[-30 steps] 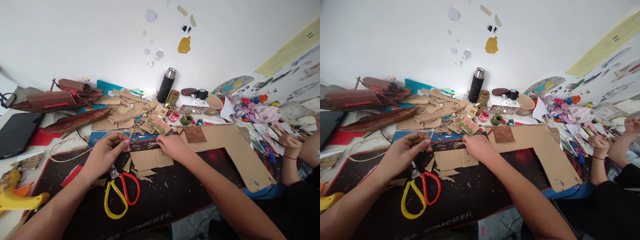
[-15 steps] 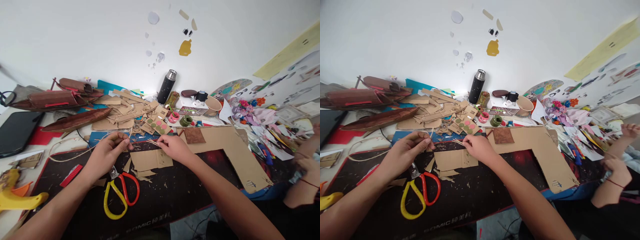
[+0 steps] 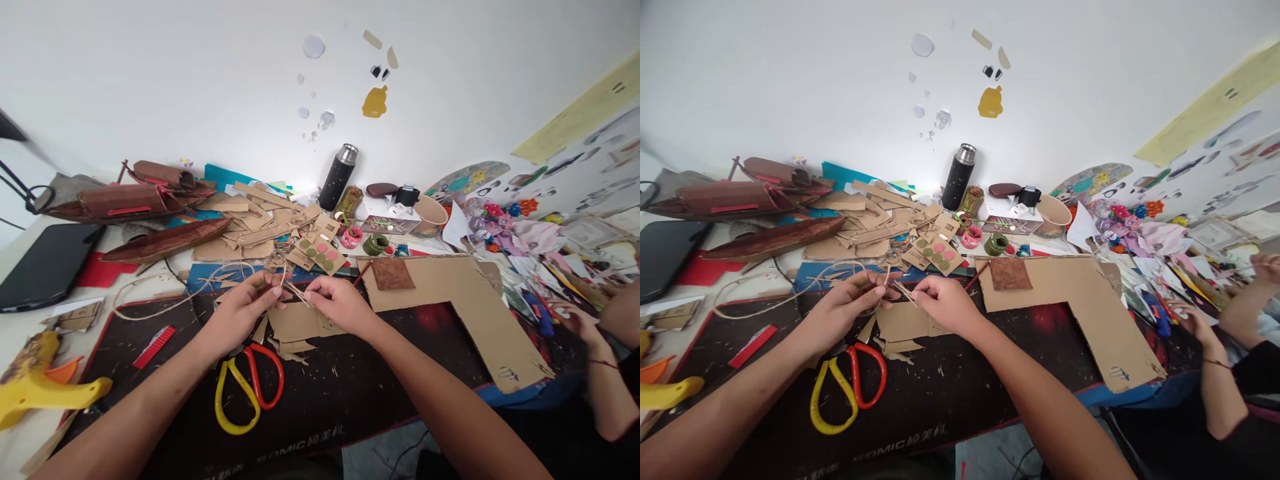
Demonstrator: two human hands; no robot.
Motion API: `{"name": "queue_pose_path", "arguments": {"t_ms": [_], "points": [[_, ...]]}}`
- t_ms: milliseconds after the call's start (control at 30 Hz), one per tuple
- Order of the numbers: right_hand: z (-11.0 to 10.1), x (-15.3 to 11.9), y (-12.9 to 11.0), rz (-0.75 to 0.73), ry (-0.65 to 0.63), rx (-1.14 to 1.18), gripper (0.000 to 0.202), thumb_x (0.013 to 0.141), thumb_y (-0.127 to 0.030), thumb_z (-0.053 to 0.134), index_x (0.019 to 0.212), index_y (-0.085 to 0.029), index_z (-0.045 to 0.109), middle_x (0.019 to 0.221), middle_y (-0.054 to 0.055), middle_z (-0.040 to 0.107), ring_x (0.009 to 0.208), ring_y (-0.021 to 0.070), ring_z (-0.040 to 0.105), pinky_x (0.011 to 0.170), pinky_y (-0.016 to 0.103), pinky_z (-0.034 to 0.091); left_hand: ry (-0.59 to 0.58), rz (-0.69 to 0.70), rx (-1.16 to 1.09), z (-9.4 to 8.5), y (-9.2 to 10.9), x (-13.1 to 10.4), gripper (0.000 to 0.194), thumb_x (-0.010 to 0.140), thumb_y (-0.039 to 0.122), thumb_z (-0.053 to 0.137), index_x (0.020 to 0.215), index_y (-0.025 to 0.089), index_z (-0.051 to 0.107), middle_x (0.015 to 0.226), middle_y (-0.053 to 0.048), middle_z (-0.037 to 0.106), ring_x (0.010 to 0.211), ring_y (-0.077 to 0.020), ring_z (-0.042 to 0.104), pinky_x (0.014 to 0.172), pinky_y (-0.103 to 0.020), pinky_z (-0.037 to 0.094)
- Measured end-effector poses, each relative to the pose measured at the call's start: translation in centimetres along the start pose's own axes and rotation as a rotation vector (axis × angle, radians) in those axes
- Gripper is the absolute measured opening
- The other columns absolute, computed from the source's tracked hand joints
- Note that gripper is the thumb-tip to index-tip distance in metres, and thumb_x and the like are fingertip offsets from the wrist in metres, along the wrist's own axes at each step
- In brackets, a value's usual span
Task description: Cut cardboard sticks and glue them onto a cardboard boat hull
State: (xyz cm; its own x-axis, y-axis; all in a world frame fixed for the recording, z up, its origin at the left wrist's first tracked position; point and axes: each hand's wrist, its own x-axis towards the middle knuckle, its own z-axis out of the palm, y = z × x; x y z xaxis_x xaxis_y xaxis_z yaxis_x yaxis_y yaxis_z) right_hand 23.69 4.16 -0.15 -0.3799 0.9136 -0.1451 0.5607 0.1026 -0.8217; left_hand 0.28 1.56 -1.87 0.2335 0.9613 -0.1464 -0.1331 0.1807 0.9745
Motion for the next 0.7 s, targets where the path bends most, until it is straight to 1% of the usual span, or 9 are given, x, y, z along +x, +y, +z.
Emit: {"name": "queue_pose_path", "arguments": {"t_ms": [67,133,200,433,600,667,700], "points": [[0.3,-0.1,-0.2,0.014,-0.010,0.081,0.016,0.099,-0.031,0.066,0.088,-0.020,0.070,0.059,-0.005,0.058,0.051,0.0120,0.049,0.054,0.024,0.033,-0.016,-0.046,-0.099,0.5,0.0,0.1,0.049,0.080,0.064,0.089,0.093,0.023,0.068,0.099,-0.006,0.081,0.092,-0.0240,0.076,0.096,-0.041,0.061],[0.5,-0.2,-0.4,0.034,-0.020,0.135,0.017,0.100,-0.033,0.066,0.090,-0.021,0.069,0.055,-0.007,0.054,0.046,0.0113,0.046,0.052,0.024,0.032,-0.031,-0.050,-0.167,1.0,0.0,0.3,0.048,0.077,0.061,0.093,0.091,0.022,0.068,0.096,-0.005,0.080,0.092,-0.0227,0.076,0.097,-0.040,0.062],[0.7,-0.3,-0.4,0.051,-0.017,0.161,0.017,0.100,-0.035,0.066,0.091,-0.021,0.069,0.053,-0.008,0.052,0.044,0.0108,0.045,0.050,0.023,0.031,-0.034,-0.041,-0.196,1.4,0.0,0.4,0.046,0.076,0.058,0.094,0.089,0.022,0.069,0.092,-0.003,0.079,0.089,-0.0212,0.076,0.096,-0.038,0.062],[0.5,-1.1,0.1,0.087,0.008,0.205,0.016,0.099,-0.035,0.066,0.092,-0.021,0.067,0.052,-0.009,0.051,0.040,0.0101,0.044,0.047,0.022,0.032,0.050,-0.052,-0.249,2.0,-0.1,0.5,0.048,0.071,0.055,0.099,0.087,0.022,0.069,0.084,-0.001,0.077,0.080,-0.0187,0.075,0.088,-0.034,0.064],[-0.4,-1.7,0.9,0.131,0.082,0.322,0.017,0.096,-0.038,0.068,0.091,-0.022,0.065,0.052,-0.010,0.049,0.039,0.0101,0.043,0.043,0.022,0.033,0.089,-0.082,-0.201,2.0,0.6,0.5,0.050,0.069,0.056,0.099,0.087,0.022,0.068,0.089,-0.004,0.080,0.082,-0.0212,0.076,0.087,-0.036,0.063],[-0.7,-2.0,1.3,0.144,0.123,0.382,0.022,0.094,-0.043,0.070,0.091,-0.022,0.064,0.052,-0.010,0.049,0.038,0.0099,0.041,0.041,0.022,0.032,0.098,-0.098,-0.164,2.0,1.0,0.9,0.052,0.067,0.060,0.098,0.087,0.023,0.068,0.093,-0.006,0.081,0.087,-0.0244,0.077,0.091,-0.040,0.063],[-0.8,-2.1,1.4,0.150,0.141,0.407,0.024,0.093,-0.045,0.071,0.091,-0.022,0.064,0.052,-0.010,0.049,0.038,0.0099,0.041,0.040,0.022,0.032,0.094,-0.096,-0.128,2.0,1.2,1.1,0.053,0.067,0.062,0.097,0.087,0.024,0.068,0.096,-0.006,0.082,0.092,-0.0271,0.077,0.094,-0.042,0.062]]}}
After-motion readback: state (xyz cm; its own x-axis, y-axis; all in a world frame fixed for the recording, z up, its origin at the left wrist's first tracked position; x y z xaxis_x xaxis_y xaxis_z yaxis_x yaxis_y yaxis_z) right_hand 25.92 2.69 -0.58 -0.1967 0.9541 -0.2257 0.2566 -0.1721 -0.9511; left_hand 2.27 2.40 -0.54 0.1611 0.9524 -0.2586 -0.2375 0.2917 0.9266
